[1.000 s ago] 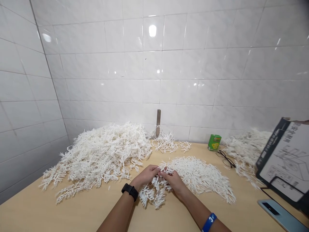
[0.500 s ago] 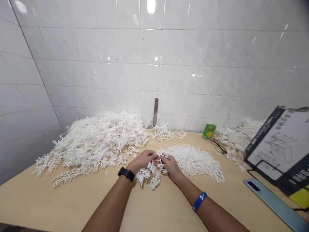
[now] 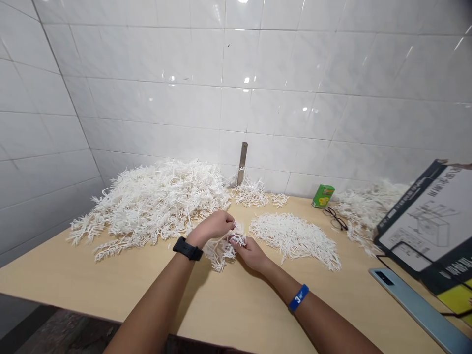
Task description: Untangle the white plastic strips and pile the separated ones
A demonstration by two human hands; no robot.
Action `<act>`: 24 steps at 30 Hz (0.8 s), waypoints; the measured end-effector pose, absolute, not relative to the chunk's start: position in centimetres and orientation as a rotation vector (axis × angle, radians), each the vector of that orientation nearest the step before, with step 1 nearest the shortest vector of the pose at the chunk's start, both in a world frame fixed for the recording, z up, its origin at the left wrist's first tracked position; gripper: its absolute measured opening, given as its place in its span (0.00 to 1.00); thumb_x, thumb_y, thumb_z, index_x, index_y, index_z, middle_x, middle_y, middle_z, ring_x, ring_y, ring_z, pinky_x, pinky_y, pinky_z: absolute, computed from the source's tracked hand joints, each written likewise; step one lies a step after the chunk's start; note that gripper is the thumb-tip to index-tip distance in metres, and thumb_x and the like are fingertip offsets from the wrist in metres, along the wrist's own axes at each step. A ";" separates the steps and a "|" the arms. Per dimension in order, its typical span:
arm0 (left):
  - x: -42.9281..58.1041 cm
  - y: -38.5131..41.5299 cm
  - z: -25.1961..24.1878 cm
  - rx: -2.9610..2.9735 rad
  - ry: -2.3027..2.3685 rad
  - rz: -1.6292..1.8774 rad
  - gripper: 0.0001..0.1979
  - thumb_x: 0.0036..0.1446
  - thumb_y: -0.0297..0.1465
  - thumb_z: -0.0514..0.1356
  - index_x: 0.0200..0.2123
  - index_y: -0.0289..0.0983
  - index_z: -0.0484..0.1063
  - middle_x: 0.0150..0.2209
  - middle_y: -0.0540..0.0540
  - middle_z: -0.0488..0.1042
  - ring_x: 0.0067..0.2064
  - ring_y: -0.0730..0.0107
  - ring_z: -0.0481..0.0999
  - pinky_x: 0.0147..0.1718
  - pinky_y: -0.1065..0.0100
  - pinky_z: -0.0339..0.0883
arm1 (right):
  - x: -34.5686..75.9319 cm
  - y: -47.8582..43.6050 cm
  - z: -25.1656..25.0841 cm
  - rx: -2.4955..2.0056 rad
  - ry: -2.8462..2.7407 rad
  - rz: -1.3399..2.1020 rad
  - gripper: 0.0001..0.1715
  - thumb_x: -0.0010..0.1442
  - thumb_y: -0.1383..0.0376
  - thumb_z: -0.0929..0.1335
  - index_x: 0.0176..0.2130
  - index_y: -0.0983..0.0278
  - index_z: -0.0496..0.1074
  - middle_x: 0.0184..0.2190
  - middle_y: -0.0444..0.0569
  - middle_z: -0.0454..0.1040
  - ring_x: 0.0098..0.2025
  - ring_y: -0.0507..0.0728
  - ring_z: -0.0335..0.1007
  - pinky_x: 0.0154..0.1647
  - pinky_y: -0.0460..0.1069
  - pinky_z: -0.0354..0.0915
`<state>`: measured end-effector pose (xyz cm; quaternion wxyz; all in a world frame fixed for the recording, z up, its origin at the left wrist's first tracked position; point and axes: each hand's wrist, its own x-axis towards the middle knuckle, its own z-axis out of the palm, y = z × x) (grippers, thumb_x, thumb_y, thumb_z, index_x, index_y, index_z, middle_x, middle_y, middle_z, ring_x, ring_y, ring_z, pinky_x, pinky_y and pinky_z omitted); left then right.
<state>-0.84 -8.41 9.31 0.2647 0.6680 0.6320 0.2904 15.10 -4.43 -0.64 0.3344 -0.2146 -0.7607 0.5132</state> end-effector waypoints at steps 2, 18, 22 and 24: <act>0.8 -9.5 8.4 1.828 1.814 0.889 0.15 0.50 0.27 0.53 0.13 0.38 0.56 0.15 0.52 0.55 0.21 0.73 0.50 0.26 0.65 0.43 | 14.8 -4.9 -0.8 -0.548 -2.080 1.280 0.14 0.59 0.59 0.65 0.26 0.65 0.70 0.26 0.45 0.71 0.30 0.53 0.62 0.33 0.47 0.60; -1.6 -21.5 6.3 1.220 2.105 1.727 0.12 0.63 0.39 0.49 0.35 0.39 0.67 0.26 0.50 0.66 0.28 0.69 0.66 0.27 0.70 0.59 | 15.7 -4.2 -0.6 -0.575 -2.392 0.961 0.20 0.60 0.60 0.66 0.51 0.60 0.76 0.57 0.53 0.72 0.60 0.64 0.66 0.62 0.60 0.59; -1.1 -24.9 10.2 1.169 2.290 1.821 0.13 0.61 0.41 0.53 0.37 0.39 0.70 0.27 0.50 0.69 0.27 0.69 0.67 0.25 0.70 0.59 | 15.6 -3.3 -1.1 -0.694 -2.305 0.875 0.17 0.60 0.62 0.66 0.48 0.61 0.77 0.51 0.53 0.76 0.53 0.63 0.71 0.58 0.60 0.63; -1.4 -26.0 11.6 1.175 2.401 1.930 0.13 0.62 0.41 0.53 0.38 0.40 0.71 0.31 0.49 0.71 0.31 0.69 0.69 0.28 0.70 0.61 | 15.5 -3.3 -1.0 -0.740 -2.247 0.855 0.17 0.61 0.63 0.65 0.47 0.62 0.78 0.47 0.54 0.78 0.50 0.62 0.73 0.56 0.59 0.65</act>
